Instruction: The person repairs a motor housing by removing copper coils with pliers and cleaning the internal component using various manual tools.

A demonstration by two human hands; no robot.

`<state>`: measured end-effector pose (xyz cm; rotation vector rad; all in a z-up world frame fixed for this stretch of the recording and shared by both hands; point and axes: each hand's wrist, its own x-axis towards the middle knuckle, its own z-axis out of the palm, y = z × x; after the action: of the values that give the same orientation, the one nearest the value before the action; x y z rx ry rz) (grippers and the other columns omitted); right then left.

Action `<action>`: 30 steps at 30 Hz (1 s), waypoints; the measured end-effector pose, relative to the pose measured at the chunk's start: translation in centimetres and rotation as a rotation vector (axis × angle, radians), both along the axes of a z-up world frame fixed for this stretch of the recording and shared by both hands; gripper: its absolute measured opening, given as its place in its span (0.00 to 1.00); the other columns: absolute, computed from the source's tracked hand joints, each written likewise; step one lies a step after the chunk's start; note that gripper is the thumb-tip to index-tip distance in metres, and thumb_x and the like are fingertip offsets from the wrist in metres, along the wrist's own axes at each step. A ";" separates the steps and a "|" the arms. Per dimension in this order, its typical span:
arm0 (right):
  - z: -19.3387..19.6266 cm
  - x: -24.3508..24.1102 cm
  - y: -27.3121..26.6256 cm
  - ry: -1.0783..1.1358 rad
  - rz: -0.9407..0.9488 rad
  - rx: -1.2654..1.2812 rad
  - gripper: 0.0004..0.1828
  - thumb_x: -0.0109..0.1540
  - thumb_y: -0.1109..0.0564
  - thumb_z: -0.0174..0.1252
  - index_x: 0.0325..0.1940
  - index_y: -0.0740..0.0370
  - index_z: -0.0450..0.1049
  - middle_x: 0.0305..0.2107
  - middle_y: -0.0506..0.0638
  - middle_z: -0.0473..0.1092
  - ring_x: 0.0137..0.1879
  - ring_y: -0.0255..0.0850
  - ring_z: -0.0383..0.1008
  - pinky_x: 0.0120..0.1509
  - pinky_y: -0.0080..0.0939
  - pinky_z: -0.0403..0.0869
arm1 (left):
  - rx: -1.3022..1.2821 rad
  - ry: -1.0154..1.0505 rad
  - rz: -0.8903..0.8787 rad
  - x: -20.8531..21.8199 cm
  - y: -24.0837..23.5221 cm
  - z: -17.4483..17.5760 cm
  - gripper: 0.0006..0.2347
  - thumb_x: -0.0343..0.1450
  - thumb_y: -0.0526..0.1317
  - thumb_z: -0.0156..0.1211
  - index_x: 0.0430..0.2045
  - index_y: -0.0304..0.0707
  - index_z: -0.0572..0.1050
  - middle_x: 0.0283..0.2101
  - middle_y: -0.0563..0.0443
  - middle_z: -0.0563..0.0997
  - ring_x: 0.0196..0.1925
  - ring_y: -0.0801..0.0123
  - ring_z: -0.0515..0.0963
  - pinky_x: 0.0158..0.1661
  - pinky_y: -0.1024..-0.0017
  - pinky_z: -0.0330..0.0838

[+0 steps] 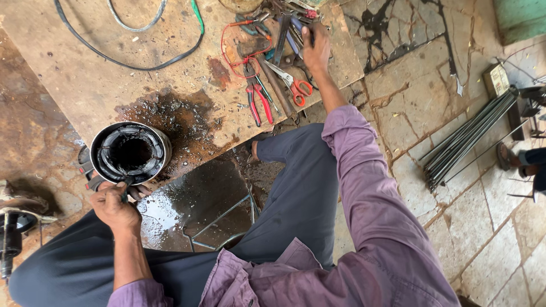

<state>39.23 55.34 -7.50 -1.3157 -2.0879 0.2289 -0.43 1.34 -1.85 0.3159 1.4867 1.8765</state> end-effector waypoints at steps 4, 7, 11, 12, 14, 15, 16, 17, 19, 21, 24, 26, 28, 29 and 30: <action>-1.1 0.6 0.2 -0.002 -0.009 0.081 0.23 0.73 0.44 0.46 0.40 0.68 0.69 0.36 0.65 0.69 0.44 0.62 0.69 0.51 0.60 0.67 | 0.060 -0.050 -0.008 0.2 0.1 0.1 0.09 0.70 0.30 0.49 0.19 0.23 0.66 0.28 0.41 0.71 0.22 0.59 0.70 0.28 0.59 0.74; -1.0 0.4 -0.3 -0.076 -0.028 0.061 0.23 0.74 0.45 0.45 0.40 0.68 0.68 0.36 0.65 0.66 0.46 0.63 0.67 0.53 0.61 0.66 | -0.006 -0.043 0.005 0.0 0.3 0.4 0.07 0.68 0.30 0.49 0.19 0.24 0.67 0.28 0.43 0.69 0.20 0.56 0.73 0.24 0.63 0.70; 2.2 -0.5 -1.9 -0.181 0.051 0.227 0.15 0.73 0.50 0.48 0.42 0.65 0.69 0.40 0.62 0.67 0.49 0.59 0.66 0.56 0.60 0.62 | 0.008 0.023 -0.016 0.2 0.4 0.6 0.11 0.70 0.29 0.49 0.14 0.24 0.65 0.24 0.42 0.69 0.19 0.55 0.72 0.23 0.65 0.67; 3.4 -0.6 -2.6 -0.207 0.084 0.223 0.13 0.71 0.52 0.49 0.42 0.64 0.69 0.40 0.61 0.66 0.50 0.58 0.65 0.56 0.59 0.61 | 0.005 0.047 -0.016 0.2 0.5 0.6 0.13 0.71 0.29 0.50 0.12 0.23 0.65 0.23 0.42 0.69 0.18 0.56 0.72 0.24 0.65 0.67; 5.1 -1.5 -3.5 -0.260 0.123 0.234 0.10 0.70 0.53 0.52 0.42 0.64 0.69 0.40 0.60 0.66 0.50 0.56 0.65 0.55 0.57 0.60 | 0.000 0.055 -0.014 0.3 0.2 0.4 0.13 0.71 0.28 0.49 0.12 0.23 0.65 0.22 0.42 0.69 0.18 0.56 0.72 0.24 0.66 0.66; 5.7 -2.0 -3.6 -0.287 0.124 0.254 0.10 0.69 0.53 0.54 0.42 0.64 0.68 0.40 0.59 0.65 0.49 0.55 0.64 0.55 0.56 0.60 | 0.002 0.041 -0.013 0.2 0.2 0.2 0.11 0.70 0.28 0.49 0.14 0.23 0.66 0.23 0.42 0.69 0.19 0.56 0.72 0.24 0.66 0.66; 6.1 -2.4 -3.6 -0.313 0.126 0.275 0.10 0.68 0.53 0.55 0.42 0.64 0.68 0.39 0.58 0.65 0.48 0.53 0.64 0.55 0.55 0.60 | 0.004 0.027 -0.013 0.2 0.3 0.0 0.10 0.69 0.28 0.49 0.16 0.23 0.66 0.25 0.42 0.69 0.20 0.55 0.72 0.23 0.67 0.65; 6.2 -2.8 -3.5 -0.314 0.129 0.313 0.11 0.68 0.53 0.55 0.43 0.64 0.68 0.40 0.57 0.65 0.49 0.53 0.64 0.55 0.55 0.60 | 0.015 0.021 0.002 0.1 0.3 -0.3 0.10 0.70 0.29 0.50 0.16 0.23 0.65 0.26 0.43 0.69 0.20 0.56 0.72 0.23 0.66 0.66; 5.6 -3.4 -3.0 -0.315 0.135 0.386 0.12 0.67 0.52 0.56 0.45 0.63 0.67 0.42 0.56 0.65 0.50 0.51 0.64 0.55 0.54 0.60 | 0.031 0.008 0.029 0.1 0.2 -0.9 0.10 0.70 0.29 0.50 0.16 0.25 0.64 0.28 0.45 0.68 0.21 0.57 0.72 0.24 0.65 0.68; 4.5 -3.2 -1.6 -0.346 0.047 0.314 0.08 0.68 0.53 0.55 0.43 0.60 0.69 0.39 0.54 0.65 0.47 0.49 0.64 0.54 0.55 0.60 | 0.049 0.019 0.011 0.1 0.0 -1.1 0.13 0.72 0.31 0.51 0.15 0.23 0.66 0.25 0.45 0.66 0.20 0.56 0.72 0.24 0.64 0.69; 2.8 -1.7 1.2 -0.263 -0.114 0.456 0.09 0.70 0.50 0.55 0.45 0.58 0.69 0.39 0.51 0.65 0.48 0.45 0.65 0.54 0.52 0.62 | 0.065 0.029 0.005 0.1 0.0 -1.1 0.14 0.72 0.32 0.51 0.14 0.23 0.66 0.26 0.44 0.66 0.19 0.56 0.72 0.23 0.64 0.68; 2.6 -0.6 3.0 -0.137 -0.237 0.565 0.10 0.72 0.50 0.51 0.49 0.58 0.68 0.42 0.49 0.66 0.50 0.42 0.68 0.58 0.54 0.63 | 0.067 0.024 0.012 0.1 -0.1 -1.1 0.14 0.72 0.32 0.52 0.14 0.23 0.65 0.26 0.44 0.66 0.18 0.57 0.71 0.23 0.64 0.67; 3.2 -0.1 3.5 0.012 -0.373 0.607 0.10 0.74 0.53 0.44 0.54 0.58 0.67 0.47 0.47 0.68 0.53 0.38 0.74 0.67 0.61 0.65 | 0.063 0.010 0.014 0.1 -0.2 -1.1 0.15 0.72 0.32 0.53 0.13 0.24 0.63 0.23 0.45 0.65 0.16 0.58 0.70 0.23 0.63 0.66; 3.7 0.2 3.3 0.285 -0.388 0.350 0.12 0.73 0.51 0.44 0.56 0.57 0.67 0.46 0.49 0.69 0.47 0.38 0.73 0.58 0.56 0.67 | 0.049 0.028 0.005 0.1 -0.1 -1.1 0.14 0.72 0.33 0.53 0.14 0.24 0.64 0.22 0.45 0.66 0.17 0.57 0.70 0.23 0.64 0.66; 4.3 0.6 2.8 0.548 -0.390 0.082 0.15 0.73 0.49 0.44 0.59 0.57 0.67 0.46 0.52 0.70 0.42 0.37 0.72 0.48 0.50 0.70 | 0.036 0.046 -0.004 0.0 0.0 -1.1 0.13 0.72 0.33 0.52 0.15 0.23 0.66 0.22 0.44 0.67 0.18 0.56 0.71 0.24 0.64 0.67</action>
<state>39.81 58.13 -3.19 -1.3895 -1.3476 0.2900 -0.45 1.30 -2.91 0.3810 1.4830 1.9063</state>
